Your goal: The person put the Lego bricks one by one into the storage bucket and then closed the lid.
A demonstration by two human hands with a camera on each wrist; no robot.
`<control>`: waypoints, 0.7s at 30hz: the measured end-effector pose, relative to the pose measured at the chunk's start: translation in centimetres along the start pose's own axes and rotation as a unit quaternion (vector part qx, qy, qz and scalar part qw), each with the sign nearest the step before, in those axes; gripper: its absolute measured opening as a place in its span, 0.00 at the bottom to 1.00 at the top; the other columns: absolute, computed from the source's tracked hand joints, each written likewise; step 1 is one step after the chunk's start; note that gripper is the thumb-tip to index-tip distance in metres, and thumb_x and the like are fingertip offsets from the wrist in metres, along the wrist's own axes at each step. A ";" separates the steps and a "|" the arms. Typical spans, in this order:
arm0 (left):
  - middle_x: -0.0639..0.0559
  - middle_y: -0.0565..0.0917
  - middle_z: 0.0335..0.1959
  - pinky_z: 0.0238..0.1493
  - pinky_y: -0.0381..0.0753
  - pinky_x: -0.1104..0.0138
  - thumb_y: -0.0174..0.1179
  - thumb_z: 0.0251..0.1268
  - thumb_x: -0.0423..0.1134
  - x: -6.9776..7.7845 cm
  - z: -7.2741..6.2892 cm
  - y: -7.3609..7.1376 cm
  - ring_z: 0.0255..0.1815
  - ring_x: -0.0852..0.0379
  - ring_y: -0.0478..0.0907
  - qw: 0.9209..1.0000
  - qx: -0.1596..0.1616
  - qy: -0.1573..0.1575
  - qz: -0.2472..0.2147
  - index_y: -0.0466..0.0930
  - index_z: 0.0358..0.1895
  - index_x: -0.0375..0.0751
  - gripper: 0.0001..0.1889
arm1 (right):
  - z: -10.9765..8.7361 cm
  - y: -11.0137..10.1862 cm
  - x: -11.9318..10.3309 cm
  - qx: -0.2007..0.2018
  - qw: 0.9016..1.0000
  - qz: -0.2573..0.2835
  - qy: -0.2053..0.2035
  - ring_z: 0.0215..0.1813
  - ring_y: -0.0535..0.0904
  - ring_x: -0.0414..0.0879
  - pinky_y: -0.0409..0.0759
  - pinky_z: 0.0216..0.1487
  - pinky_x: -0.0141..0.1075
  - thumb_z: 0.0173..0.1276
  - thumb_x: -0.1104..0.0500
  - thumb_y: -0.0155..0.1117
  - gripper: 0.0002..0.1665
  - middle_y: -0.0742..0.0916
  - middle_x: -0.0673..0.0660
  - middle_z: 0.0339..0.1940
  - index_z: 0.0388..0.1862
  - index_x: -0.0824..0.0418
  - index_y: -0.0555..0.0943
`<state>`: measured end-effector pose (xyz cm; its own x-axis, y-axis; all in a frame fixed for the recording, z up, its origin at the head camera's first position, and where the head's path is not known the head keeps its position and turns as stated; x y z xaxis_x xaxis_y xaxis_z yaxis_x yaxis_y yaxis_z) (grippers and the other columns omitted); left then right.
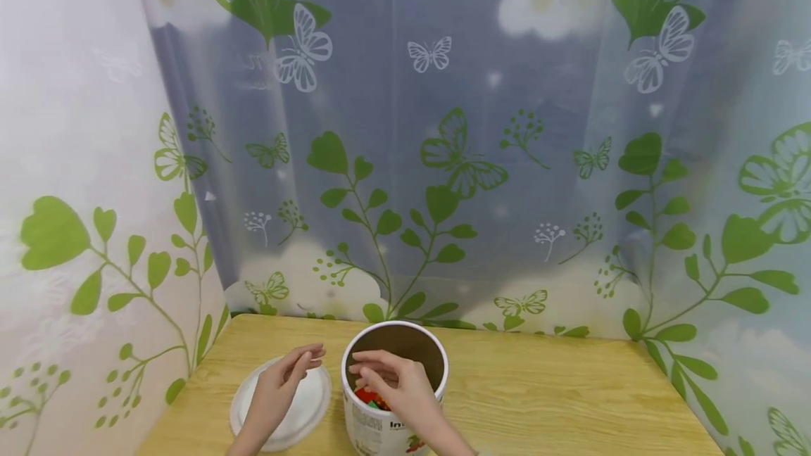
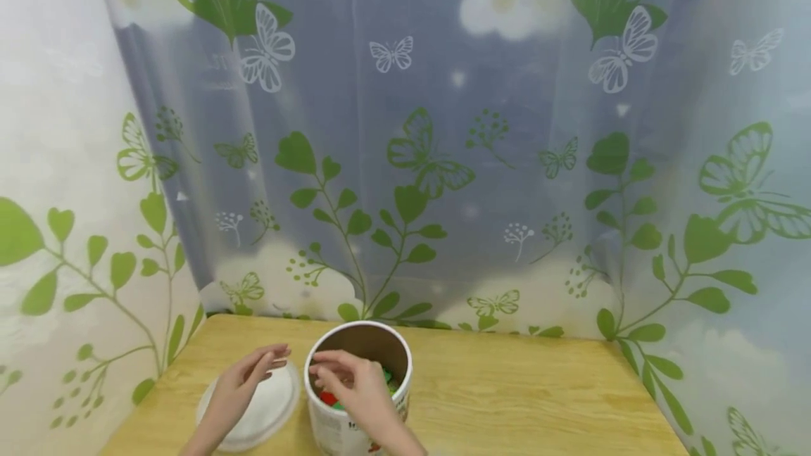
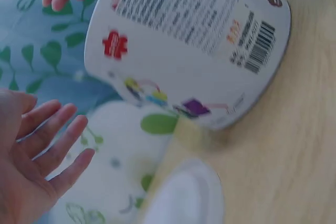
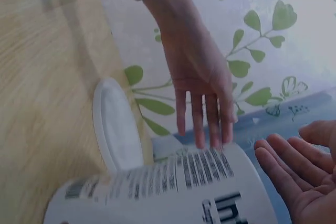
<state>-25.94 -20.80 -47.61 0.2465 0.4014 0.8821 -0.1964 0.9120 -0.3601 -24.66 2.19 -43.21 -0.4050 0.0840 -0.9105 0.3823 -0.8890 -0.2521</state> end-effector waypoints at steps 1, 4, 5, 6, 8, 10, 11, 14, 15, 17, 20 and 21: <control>0.48 0.88 0.52 0.48 0.86 0.62 0.51 0.81 0.47 -0.5 0.0 -0.4 0.47 0.58 0.87 1.000 0.006 -0.012 -0.005 0.84 0.59 0.45 0.17 | 0.1 0.4 0.0 -0.007 1.000 0.008 0.006 0.46 0.89 0.49 0.85 0.44 0.30 0.78 0.56 0.59 0.17 0.90 0.58 0.51 0.61 0.58 0.83; 0.43 0.88 0.50 0.42 0.87 0.64 0.53 0.80 0.45 -2.4 0.0 -1.7 0.43 0.59 0.88 0.998 0.031 -0.047 0.008 0.85 0.58 0.40 0.17 | 0.2 1.9 0.1 -0.029 0.999 0.015 0.009 0.46 0.89 0.47 0.85 0.45 0.29 0.79 0.55 0.58 0.19 0.90 0.60 0.51 0.62 0.61 0.82; 0.42 0.88 0.50 0.40 0.87 0.66 0.54 0.80 0.45 -3.1 -0.1 -2.3 0.43 0.58 0.88 0.997 0.040 -0.055 0.021 0.85 0.57 0.38 0.17 | 0.2 2.4 0.1 -0.036 0.999 0.013 0.009 0.46 0.89 0.44 0.84 0.45 0.28 0.79 0.55 0.58 0.19 0.90 0.60 0.51 0.62 0.61 0.82; 0.41 0.88 0.50 0.39 0.87 0.67 0.55 0.79 0.43 -3.8 -0.1 -2.9 0.42 0.58 0.88 0.996 0.052 -0.062 0.040 0.85 0.57 0.36 0.17 | 0.2 2.9 0.1 -0.045 0.999 0.015 0.012 0.46 0.89 0.43 0.84 0.46 0.28 0.79 0.55 0.58 0.19 0.90 0.60 0.50 0.62 0.61 0.82; 0.40 0.88 0.49 0.39 0.86 0.69 0.57 0.78 0.40 -5.1 -0.3 -4.2 0.42 0.54 0.88 0.990 0.079 -0.075 0.089 0.86 0.55 0.35 0.14 | 0.1 3.8 0.2 -0.057 0.998 0.011 0.010 0.46 0.89 0.42 0.83 0.46 0.27 0.79 0.56 0.59 0.19 0.90 0.59 0.50 0.62 0.63 0.82; 0.38 0.88 0.49 0.42 0.85 0.66 0.59 0.76 0.38 -6.5 -0.4 -5.5 0.43 0.49 0.88 0.980 0.104 -0.084 0.145 0.86 0.53 0.35 0.13 | 0.0 4.6 0.2 -0.069 0.998 0.005 0.016 0.47 0.88 0.40 0.83 0.48 0.26 0.79 0.56 0.59 0.18 0.90 0.58 0.50 0.61 0.62 0.83; 0.38 0.87 0.50 0.45 0.84 0.62 0.59 0.75 0.37 -7.2 -0.5 -6.1 0.44 0.46 0.88 0.976 0.113 -0.091 0.165 0.86 0.53 0.34 0.12 | -0.1 4.9 0.3 -0.072 0.997 0.001 0.020 0.47 0.88 0.39 0.83 0.48 0.26 0.78 0.56 0.59 0.18 0.90 0.58 0.50 0.61 0.61 0.83; 0.36 0.86 0.53 0.51 0.78 0.51 0.59 0.72 0.35 -9.1 -0.7 -7.5 0.49 0.39 0.86 0.964 0.129 -0.118 0.201 0.85 0.54 0.33 0.14 | -0.4 6.0 0.7 -0.084 0.995 -0.004 0.044 0.48 0.87 0.36 0.82 0.48 0.26 0.78 0.56 0.60 0.18 0.91 0.54 0.49 0.61 0.59 0.84; 0.33 0.84 0.54 0.52 0.77 0.48 0.58 0.71 0.35 -9.7 -0.8 -7.9 0.49 0.37 0.85 0.963 0.125 -0.123 0.203 0.84 0.55 0.31 0.15 | -0.5 6.3 1.0 -0.089 0.995 -0.003 0.052 0.48 0.86 0.35 0.82 0.48 0.26 0.77 0.56 0.60 0.17 0.91 0.52 0.49 0.61 0.59 0.84; 0.31 0.83 0.55 0.52 0.76 0.45 0.57 0.70 0.34 -10.7 -1.0 -8.5 0.51 0.35 0.84 0.962 0.111 -0.137 0.206 0.81 0.57 0.28 0.17 | -0.8 7.0 1.6 -0.103 0.993 0.000 0.062 0.49 0.86 0.35 0.82 0.48 0.26 0.78 0.57 0.60 0.18 0.91 0.52 0.50 0.62 0.60 0.83; 0.30 0.84 0.50 0.52 0.75 0.43 0.57 0.69 0.34 -11.7 -1.3 -8.9 0.51 0.33 0.83 0.961 0.083 -0.146 0.221 0.79 0.56 0.25 0.18 | -0.9 8.0 3.0 -0.136 0.988 0.005 0.078 0.52 0.86 0.36 0.82 0.50 0.26 0.79 0.57 0.58 0.21 0.89 0.56 0.54 0.65 0.64 0.80; 0.30 0.85 0.49 0.52 0.75 0.43 0.58 0.68 0.34 -11.9 -1.3 -9.0 0.51 0.32 0.82 0.960 0.073 -0.147 0.225 0.79 0.56 0.24 0.18 | -1.0 8.3 3.5 -0.143 0.987 0.005 0.078 0.52 0.86 0.37 0.82 0.50 0.26 0.79 0.57 0.58 0.22 0.88 0.59 0.55 0.65 0.66 0.79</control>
<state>-25.83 -33.66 -55.24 -0.1683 0.6914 0.7026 -0.3570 0.6216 -0.6973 -22.10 -4.49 -48.84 -0.2760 0.1630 -0.9472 0.6142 -0.7282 -0.3043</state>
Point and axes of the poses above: each hand's wrist, its own z-axis towards the middle knuckle, its own y-axis out of the palm, x = y × z, the point moved 3 cm from there along z, towards the middle knuckle
